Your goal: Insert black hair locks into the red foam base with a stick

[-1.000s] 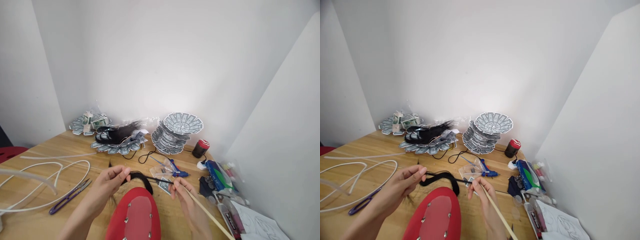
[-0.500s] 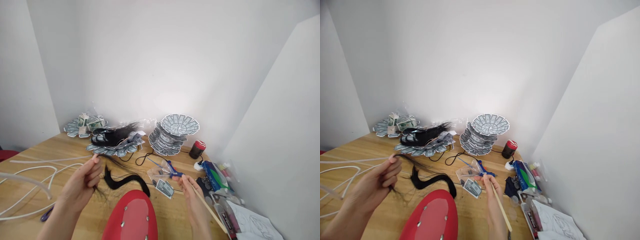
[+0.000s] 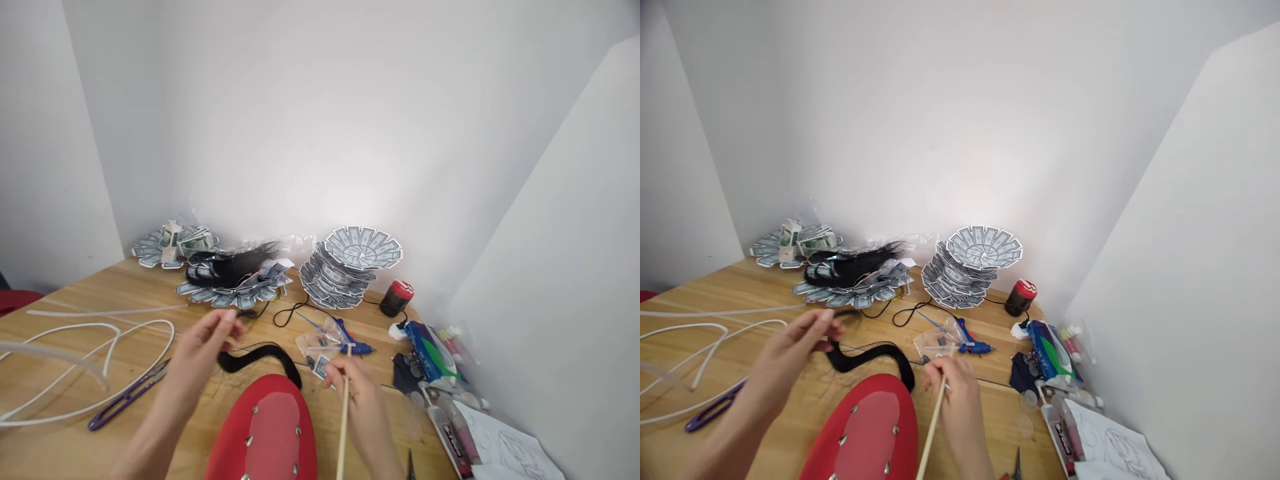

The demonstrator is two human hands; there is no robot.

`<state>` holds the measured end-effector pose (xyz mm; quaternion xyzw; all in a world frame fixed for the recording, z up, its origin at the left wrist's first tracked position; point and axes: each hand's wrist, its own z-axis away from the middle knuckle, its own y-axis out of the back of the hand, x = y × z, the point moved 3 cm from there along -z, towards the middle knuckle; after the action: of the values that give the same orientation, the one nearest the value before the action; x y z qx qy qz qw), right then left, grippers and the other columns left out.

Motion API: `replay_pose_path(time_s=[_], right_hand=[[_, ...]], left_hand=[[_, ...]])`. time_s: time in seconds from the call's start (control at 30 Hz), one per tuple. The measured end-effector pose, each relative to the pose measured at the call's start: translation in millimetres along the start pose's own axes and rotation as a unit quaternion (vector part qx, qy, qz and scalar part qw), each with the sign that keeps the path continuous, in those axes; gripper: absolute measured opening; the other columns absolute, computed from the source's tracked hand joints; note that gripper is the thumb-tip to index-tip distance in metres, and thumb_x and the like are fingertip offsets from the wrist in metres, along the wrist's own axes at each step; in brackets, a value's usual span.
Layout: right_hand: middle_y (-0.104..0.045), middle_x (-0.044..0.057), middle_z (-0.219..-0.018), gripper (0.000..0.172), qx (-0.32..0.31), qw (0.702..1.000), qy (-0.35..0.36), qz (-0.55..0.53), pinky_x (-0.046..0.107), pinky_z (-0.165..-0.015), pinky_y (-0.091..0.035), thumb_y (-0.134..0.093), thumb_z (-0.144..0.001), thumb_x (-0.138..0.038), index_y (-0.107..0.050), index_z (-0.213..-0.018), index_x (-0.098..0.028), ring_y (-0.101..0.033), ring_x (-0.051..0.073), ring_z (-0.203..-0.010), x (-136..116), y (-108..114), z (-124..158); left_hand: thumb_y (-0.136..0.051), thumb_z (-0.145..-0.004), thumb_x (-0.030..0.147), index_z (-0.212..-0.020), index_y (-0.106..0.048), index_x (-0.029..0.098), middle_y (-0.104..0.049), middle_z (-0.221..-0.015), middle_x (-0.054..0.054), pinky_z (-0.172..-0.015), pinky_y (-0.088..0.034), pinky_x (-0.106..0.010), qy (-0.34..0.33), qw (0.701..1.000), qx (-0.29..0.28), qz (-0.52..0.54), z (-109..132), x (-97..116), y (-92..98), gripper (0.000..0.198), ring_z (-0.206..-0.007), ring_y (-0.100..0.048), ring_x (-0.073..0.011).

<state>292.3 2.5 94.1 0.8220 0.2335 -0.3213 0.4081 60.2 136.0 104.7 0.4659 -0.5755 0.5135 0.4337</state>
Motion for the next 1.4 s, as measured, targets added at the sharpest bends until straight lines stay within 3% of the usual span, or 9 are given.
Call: replay_pose_path(time_s=[0.13,0.3,0.7,0.87,1.07,1.13,1.27,1.33,1.4], right_hand=[[-0.070,0.001,-0.071,0.035,-0.016,0.993,0.107,0.037,0.033,-0.072,-0.044,-0.052,-0.102,-0.041,-0.070,-0.077,-0.026,-0.063,0.022,-0.072,-21,-26,9],[-0.071,0.003,-0.073,0.032,0.016,0.986,0.143,0.079,0.034,-0.071,-0.043,-0.049,-0.105,-0.037,-0.067,-0.082,-0.024,-0.062,0.023,-0.072,-20,-29,11],[-0.071,0.000,-0.065,0.047,0.004,0.995,0.075,0.071,0.031,-0.065,-0.047,-0.050,-0.100,-0.057,-0.066,-0.070,-0.025,-0.065,0.022,-0.069,-21,-7,5],[-0.071,0.001,-0.066,0.042,0.058,0.996,0.001,0.069,0.033,-0.068,-0.048,-0.053,-0.099,-0.054,-0.069,-0.074,-0.025,-0.067,0.025,-0.072,-12,11,6],[-0.073,0.013,-0.104,0.032,0.152,0.985,-0.018,0.085,0.043,-0.085,-0.049,-0.054,-0.098,-0.049,-0.073,-0.103,-0.022,-0.064,0.032,-0.101,-15,26,13],[-0.072,0.012,-0.115,0.030,0.118,0.989,0.030,0.079,0.044,-0.093,-0.048,-0.057,-0.098,-0.043,-0.071,-0.118,-0.025,-0.059,0.032,-0.114,-20,20,15],[-0.065,0.007,-0.139,0.041,-0.045,0.994,0.090,0.041,0.050,-0.105,-0.041,-0.059,-0.099,-0.031,-0.058,-0.140,-0.032,-0.046,0.033,-0.133,-23,-6,18],[-0.069,0.009,-0.130,0.033,-0.087,0.994,0.063,0.026,0.053,-0.103,-0.040,-0.060,-0.098,-0.033,-0.065,-0.131,-0.031,-0.051,0.036,-0.126,-21,-16,17],[-0.073,0.010,-0.105,0.018,-0.096,0.995,0.037,0.017,0.051,-0.092,-0.044,-0.059,-0.099,-0.035,-0.073,-0.107,-0.027,-0.059,0.035,-0.106,-20,-22,16]], left_hand=[[-0.072,-0.074,0.067,-0.071,-0.070,0.019,-0.073,-0.073,-0.005,-0.073,-0.055,-0.032,-0.005,0.986,-0.162,-0.043,24,-17,-42.2,0.048,-0.078,-0.070,-0.0252],[-0.052,-0.093,0.051,-0.070,-0.060,0.021,-0.063,-0.066,0.000,-0.064,-0.046,-0.029,-0.031,0.958,-0.266,-0.104,50,-28,-68.1,0.039,-0.066,-0.060,-0.0202],[-0.046,-0.092,0.048,-0.067,-0.056,0.020,-0.055,-0.065,0.000,-0.064,-0.036,-0.029,-0.047,0.914,-0.345,-0.208,53,-24,-66.5,0.039,-0.067,-0.052,-0.0204],[-0.045,-0.093,0.046,-0.067,-0.056,0.020,-0.054,-0.064,0.000,-0.061,-0.033,-0.029,-0.040,0.917,-0.330,-0.220,48,-25,-61.8,0.038,-0.064,-0.050,-0.0200],[-0.045,-0.096,0.044,-0.067,-0.054,0.021,-0.055,-0.066,0.001,-0.064,-0.033,-0.029,-0.049,0.922,-0.323,-0.206,44,-22,-58.8,0.037,-0.067,-0.050,-0.0203],[-0.047,-0.096,0.043,-0.067,-0.054,0.021,-0.056,-0.070,0.000,-0.068,-0.035,-0.030,-0.059,0.922,-0.330,-0.195,44,-21,-58.5,0.037,-0.071,-0.051,-0.0209],[-0.050,-0.096,0.041,-0.072,-0.060,0.021,-0.062,-0.088,-0.004,-0.081,-0.040,-0.031,-0.070,0.916,-0.361,-0.161,48,-20,-59.4,0.033,-0.088,-0.057,-0.0233],[-0.050,-0.096,0.043,-0.076,-0.062,0.021,-0.063,-0.089,-0.004,-0.083,-0.041,-0.032,-0.058,0.917,-0.367,-0.147,49,-20,-60.5,0.031,-0.089,-0.058,-0.0237],[-0.050,-0.095,0.046,-0.075,-0.060,0.021,-0.063,-0.081,-0.003,-0.078,-0.042,-0.032,-0.032,0.919,-0.368,-0.136,50,-21,-62.1,0.034,-0.082,-0.058,-0.0229]])
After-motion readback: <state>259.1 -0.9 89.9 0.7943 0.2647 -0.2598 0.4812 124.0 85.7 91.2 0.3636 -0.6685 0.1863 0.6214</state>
